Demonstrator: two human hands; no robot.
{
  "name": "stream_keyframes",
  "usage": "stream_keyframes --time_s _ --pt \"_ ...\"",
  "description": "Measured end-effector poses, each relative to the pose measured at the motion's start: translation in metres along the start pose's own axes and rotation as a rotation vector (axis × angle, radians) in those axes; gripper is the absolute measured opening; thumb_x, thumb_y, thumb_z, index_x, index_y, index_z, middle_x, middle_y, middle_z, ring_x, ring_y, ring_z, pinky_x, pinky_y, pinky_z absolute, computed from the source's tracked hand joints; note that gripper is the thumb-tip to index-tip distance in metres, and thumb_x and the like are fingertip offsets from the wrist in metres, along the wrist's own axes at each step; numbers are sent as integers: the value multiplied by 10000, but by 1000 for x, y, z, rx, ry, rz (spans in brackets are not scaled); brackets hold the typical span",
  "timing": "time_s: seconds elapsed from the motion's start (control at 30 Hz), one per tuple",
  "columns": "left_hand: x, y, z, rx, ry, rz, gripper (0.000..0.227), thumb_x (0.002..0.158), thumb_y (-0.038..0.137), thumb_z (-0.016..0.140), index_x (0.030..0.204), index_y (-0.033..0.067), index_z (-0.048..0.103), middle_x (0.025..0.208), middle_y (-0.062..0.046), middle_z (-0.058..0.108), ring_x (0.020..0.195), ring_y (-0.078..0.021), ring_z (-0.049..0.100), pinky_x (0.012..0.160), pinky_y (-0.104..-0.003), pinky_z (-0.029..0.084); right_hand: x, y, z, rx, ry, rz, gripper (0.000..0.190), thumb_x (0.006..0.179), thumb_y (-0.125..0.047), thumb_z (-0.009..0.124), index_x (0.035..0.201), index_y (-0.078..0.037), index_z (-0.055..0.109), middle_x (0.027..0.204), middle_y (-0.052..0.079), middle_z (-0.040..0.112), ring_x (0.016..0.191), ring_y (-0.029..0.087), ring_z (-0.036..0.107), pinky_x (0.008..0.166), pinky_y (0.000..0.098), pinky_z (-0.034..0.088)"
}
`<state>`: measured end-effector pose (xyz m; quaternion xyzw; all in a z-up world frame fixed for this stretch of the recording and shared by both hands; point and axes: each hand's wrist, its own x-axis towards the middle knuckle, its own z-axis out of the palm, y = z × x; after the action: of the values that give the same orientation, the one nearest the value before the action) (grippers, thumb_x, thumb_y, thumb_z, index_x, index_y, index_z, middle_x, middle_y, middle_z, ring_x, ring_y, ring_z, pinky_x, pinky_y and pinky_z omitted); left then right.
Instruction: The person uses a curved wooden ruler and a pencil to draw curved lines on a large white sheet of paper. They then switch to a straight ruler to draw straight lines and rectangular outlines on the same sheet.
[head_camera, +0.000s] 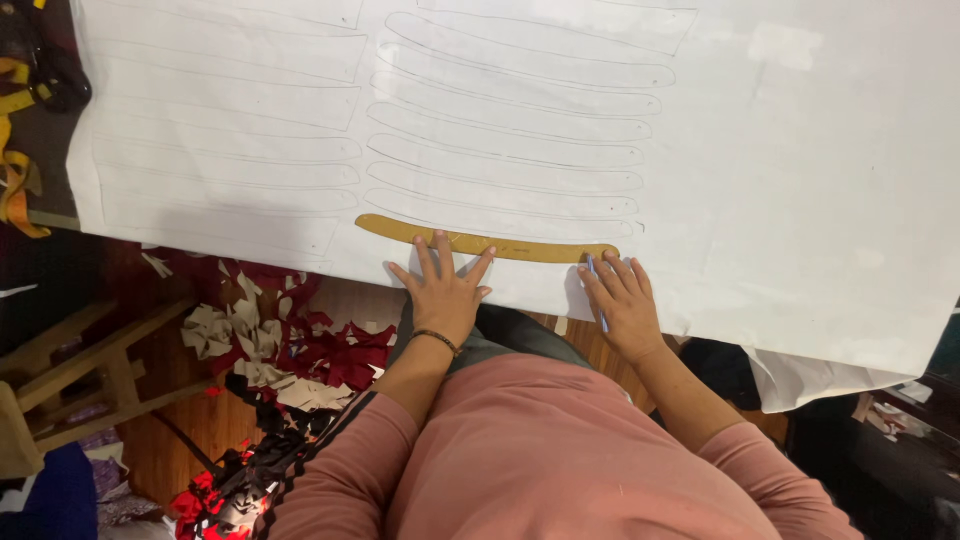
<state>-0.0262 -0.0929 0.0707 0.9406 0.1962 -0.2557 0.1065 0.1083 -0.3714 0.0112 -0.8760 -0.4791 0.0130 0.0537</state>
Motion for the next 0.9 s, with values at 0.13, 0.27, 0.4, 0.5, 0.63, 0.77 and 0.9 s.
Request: stream_keyframes --time_s 0.13,0.27,0.4,0.5,0.63,0.77,0.9 --pt "0 -1 -1 -30 25 19 627 1010 500 497 1578 495 232 1631 -315 184 1497 -595 102 980 -907 118 -1 4 8 -23 2 -9 394 1040 -295 558 1432 -280 598 1443 28 621 1450 253 491 1242 489 301" --pt "1 2 3 -25 34 9 607 996 510 509 1562 500 290 1628 -313 211 1499 -592 106 983 -903 106 -3 3 3 6 36 -1 362 1037 -289 563 1393 -274 628 1423 22 636 1430 252 509 1225 477 312" --pt "3 2 5 -12 27 -3 586 1007 525 480 1560 519 284 1633 -303 222 1506 -583 110 973 -908 86 -1 1 3 23 45 5 365 1023 -252 591 1384 -263 643 1401 36 652 1410 268 526 1215 497 321" --pt "4 1 9 -25 45 2 598 996 521 502 1559 503 302 1630 -311 224 1500 -590 122 977 -908 93 1 1 0 -7 42 -3 362 1030 -258 586 1388 -265 640 1395 28 655 1410 254 528 1221 488 312" --pt "4 1 12 -10 95 18 614 987 550 485 1564 504 281 1596 -329 273 1481 -612 161 1007 -892 66 1 3 -3 2 4 -12 367 1036 -252 583 1400 -257 628 1418 39 643 1429 268 511 1223 495 315" --pt "5 1 18 29 127 42 649 975 565 491 1576 475 263 1576 -342 302 1467 -620 189 1060 -863 65 2 4 -3 -18 -22 -8 362 1031 -259 587 1392 -275 623 1420 32 642 1439 260 505 1234 496 310" --pt "7 0 25 5 142 56 650 974 564 492 1577 455 274 1580 -347 288 1466 -625 174 1089 -849 47 4 7 -1 -32 -37 -11 357 1023 -275 617 1380 -274 629 1401 32 652 1434 256 513 1230 488 324"
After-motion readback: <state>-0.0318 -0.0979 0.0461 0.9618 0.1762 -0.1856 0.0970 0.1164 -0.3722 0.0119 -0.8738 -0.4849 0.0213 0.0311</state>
